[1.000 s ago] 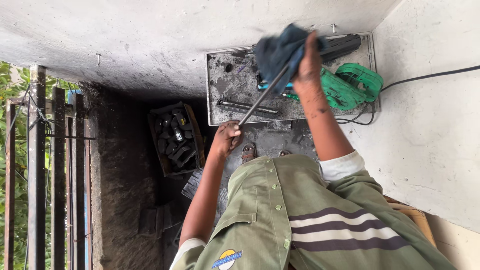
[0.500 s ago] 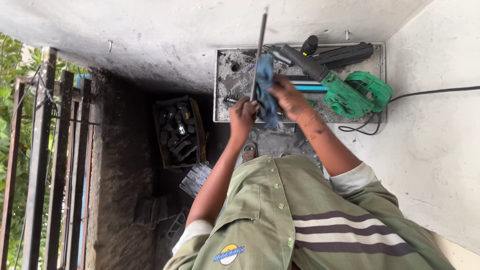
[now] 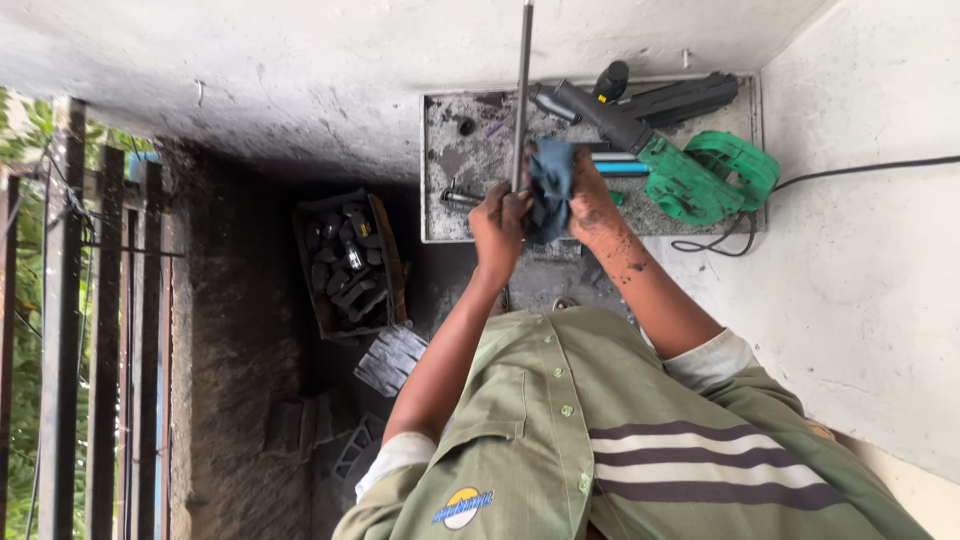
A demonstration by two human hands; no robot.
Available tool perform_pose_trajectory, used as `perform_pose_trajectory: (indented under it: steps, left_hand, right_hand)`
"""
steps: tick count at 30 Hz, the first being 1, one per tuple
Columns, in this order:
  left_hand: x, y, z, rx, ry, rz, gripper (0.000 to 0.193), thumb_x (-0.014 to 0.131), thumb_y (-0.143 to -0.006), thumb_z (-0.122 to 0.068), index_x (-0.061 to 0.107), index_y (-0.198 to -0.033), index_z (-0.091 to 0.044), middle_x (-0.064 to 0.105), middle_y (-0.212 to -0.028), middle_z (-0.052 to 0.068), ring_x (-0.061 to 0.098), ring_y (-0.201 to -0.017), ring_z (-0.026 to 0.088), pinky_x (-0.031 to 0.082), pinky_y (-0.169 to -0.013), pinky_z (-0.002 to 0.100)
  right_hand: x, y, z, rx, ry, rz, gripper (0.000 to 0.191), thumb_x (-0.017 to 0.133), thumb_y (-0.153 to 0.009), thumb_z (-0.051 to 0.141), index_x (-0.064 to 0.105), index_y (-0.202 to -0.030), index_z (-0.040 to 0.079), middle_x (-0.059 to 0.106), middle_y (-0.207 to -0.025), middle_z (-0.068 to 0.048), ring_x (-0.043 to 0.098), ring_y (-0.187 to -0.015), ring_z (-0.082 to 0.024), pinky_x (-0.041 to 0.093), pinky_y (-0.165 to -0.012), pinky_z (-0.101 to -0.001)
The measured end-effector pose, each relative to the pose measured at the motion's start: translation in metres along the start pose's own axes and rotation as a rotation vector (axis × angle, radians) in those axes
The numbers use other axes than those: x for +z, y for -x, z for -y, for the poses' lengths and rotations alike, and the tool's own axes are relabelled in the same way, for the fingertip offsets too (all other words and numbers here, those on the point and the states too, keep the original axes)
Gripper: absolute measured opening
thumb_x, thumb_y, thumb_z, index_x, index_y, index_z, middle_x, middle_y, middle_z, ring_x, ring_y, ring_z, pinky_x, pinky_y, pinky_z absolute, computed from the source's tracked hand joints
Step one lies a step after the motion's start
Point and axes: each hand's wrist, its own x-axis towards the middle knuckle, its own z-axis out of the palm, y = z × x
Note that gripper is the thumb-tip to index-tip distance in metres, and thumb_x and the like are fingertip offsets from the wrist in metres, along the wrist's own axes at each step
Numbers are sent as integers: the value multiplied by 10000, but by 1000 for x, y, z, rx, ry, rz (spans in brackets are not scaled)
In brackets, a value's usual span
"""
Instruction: The person works on a printer fuser assembly at a workbench. They apply liquid from a bottle onto a roller while rotating it, reassemble the roller into the frame, blow dust off parts with a green air blower, and wipe a metal rod clean with a cloth.
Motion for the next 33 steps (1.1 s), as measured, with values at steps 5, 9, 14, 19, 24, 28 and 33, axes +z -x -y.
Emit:
perform_pose_trajectory:
  steps: [5,9,14,19,24,28,33]
  left_hand:
    - [-9,-6,28,444,-281,19,122,585,-929,-53,669,-1000,-1,668,-843,233,659,-754,411,537,-641,459]
    - [-19,-6,41,390,-450,167,180,679,-941,-195,660,-974,-19,669,-767,229,654,-662,412,510,-577,493]
    - [-46,1,52,-46,163,433,121,700,-949,-193,638,-913,-95,561,-588,58,540,-465,188,426,-430,347]
    - [-81,-11,65,-752,999,641,184,708,-952,-220,638,-909,-54,603,-620,51,571,-489,178,463,-457,322]
    - [-69,-25,60,-844,1208,823,250,715,-954,-246,637,-905,-14,645,-651,44,603,-513,168,501,-484,296]
    - [-78,-42,50,-498,393,790,322,722,-936,-265,662,-923,51,754,-721,85,710,-585,214,576,-551,320]
    - [-145,-60,26,126,-182,264,816,724,-711,-237,484,-1441,38,600,-1348,213,611,-1175,343,593,-946,466]
  right_hand:
    - [23,-1,-16,83,183,-12,292,739,-894,171,624,-1151,92,711,-1076,-45,684,-1013,-160,523,-934,-330]
    - [28,-17,-10,42,294,-86,244,721,-987,262,704,-1061,31,729,-978,-107,689,-910,-212,548,-833,-365]
    - [28,-40,48,-237,180,35,301,807,-937,307,682,-909,34,758,-971,-181,734,-816,-273,614,-740,-439]
    - [52,-30,54,-293,-153,197,365,737,-935,408,711,-967,45,783,-1044,-165,776,-1017,-294,641,-980,-439]
    - [66,-16,-23,-264,393,290,282,726,-1021,277,700,-1202,63,730,-1186,-62,641,-1070,-200,548,-917,-377]
    - [40,-19,-38,-248,1128,-45,240,681,-1039,250,692,-1104,19,693,-911,-199,606,-840,-445,509,-714,-450]
    - [-10,23,19,-637,2053,-20,353,736,-827,310,703,-1108,99,712,-863,-168,690,-790,-377,556,-665,-476]
